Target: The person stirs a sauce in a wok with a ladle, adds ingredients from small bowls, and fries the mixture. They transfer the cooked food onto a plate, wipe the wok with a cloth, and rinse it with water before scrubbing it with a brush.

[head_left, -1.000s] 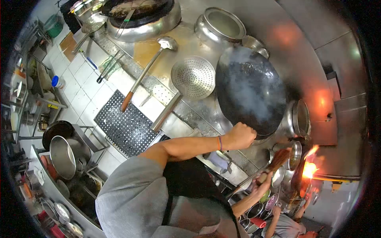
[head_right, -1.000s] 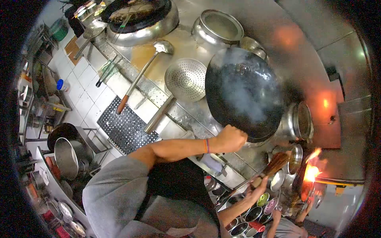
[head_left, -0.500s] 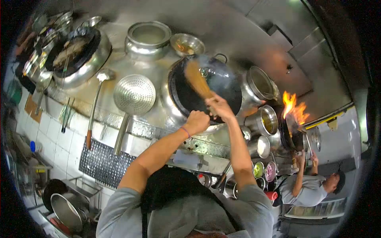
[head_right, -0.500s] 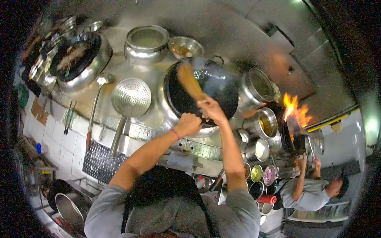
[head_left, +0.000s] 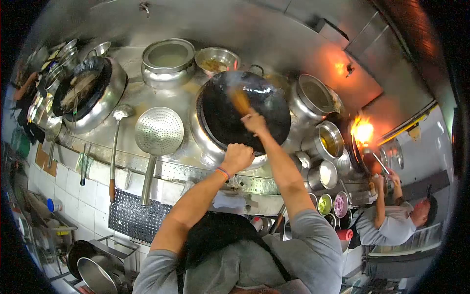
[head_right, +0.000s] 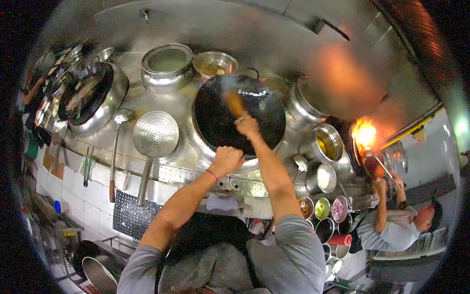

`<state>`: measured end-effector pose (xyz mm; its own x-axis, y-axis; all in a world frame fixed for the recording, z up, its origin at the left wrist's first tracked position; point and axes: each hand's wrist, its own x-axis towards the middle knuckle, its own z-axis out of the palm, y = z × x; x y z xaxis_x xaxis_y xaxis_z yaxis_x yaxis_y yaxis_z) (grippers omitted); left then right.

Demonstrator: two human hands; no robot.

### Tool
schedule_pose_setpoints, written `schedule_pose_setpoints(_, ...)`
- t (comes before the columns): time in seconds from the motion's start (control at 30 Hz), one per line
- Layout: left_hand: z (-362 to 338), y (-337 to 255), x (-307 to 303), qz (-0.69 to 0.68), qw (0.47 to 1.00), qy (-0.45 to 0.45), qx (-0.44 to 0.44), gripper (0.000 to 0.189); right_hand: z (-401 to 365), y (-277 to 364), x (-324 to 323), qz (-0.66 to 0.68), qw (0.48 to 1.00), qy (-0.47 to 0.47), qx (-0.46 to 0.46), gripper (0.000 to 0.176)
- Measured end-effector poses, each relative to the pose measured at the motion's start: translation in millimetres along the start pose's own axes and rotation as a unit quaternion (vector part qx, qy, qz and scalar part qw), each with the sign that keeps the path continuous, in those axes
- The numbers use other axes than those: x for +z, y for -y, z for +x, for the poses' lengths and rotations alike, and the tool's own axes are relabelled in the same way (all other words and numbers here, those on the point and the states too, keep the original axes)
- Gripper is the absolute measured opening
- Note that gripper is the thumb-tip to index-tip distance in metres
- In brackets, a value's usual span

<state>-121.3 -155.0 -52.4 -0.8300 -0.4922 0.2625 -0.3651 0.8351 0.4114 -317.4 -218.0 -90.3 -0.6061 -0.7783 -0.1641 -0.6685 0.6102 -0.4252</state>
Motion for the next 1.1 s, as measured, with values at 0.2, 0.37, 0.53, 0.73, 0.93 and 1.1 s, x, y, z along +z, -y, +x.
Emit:
schedule_pose_setpoints(0.2, 1, -4, 13, -0.012, 1.000, -0.024, 0.010, 0.027, -59, 10, -73, 0.129, 0.964, 0.219, -0.075, 0.064)
schedule_pose_setpoints(0.37, 3, -2, 16, -0.017, 0.998, -0.055, 0.020, 0.027, -15, -22, -56, -0.025, 0.962, -0.250, 0.107, 0.066)
schedule_pose_setpoints(0.53, -1, -2, 15, -0.021, 0.996, -0.072, 0.043, 0.021, -51, 27, -23, 0.085, 0.990, 0.084, -0.073, 0.053)
schedule_pose_setpoints(0.73, -1, -1, 15, -0.047, 0.994, -0.087, 0.045, 0.027, -41, -10, -86, -0.022, 0.996, 0.081, 0.014, 0.049)
schedule_pose_setpoints(0.93, -1, -2, 16, -0.041, 0.994, -0.091, 0.044, 0.030, 6, -36, -23, -0.133, 0.989, -0.051, 0.026, 0.035)
schedule_pose_setpoints(1.1, 2, -1, 12, -0.046, 0.995, -0.078, 0.041, 0.036, -68, 25, -67, 0.125, 0.965, 0.221, -0.065, 0.063)
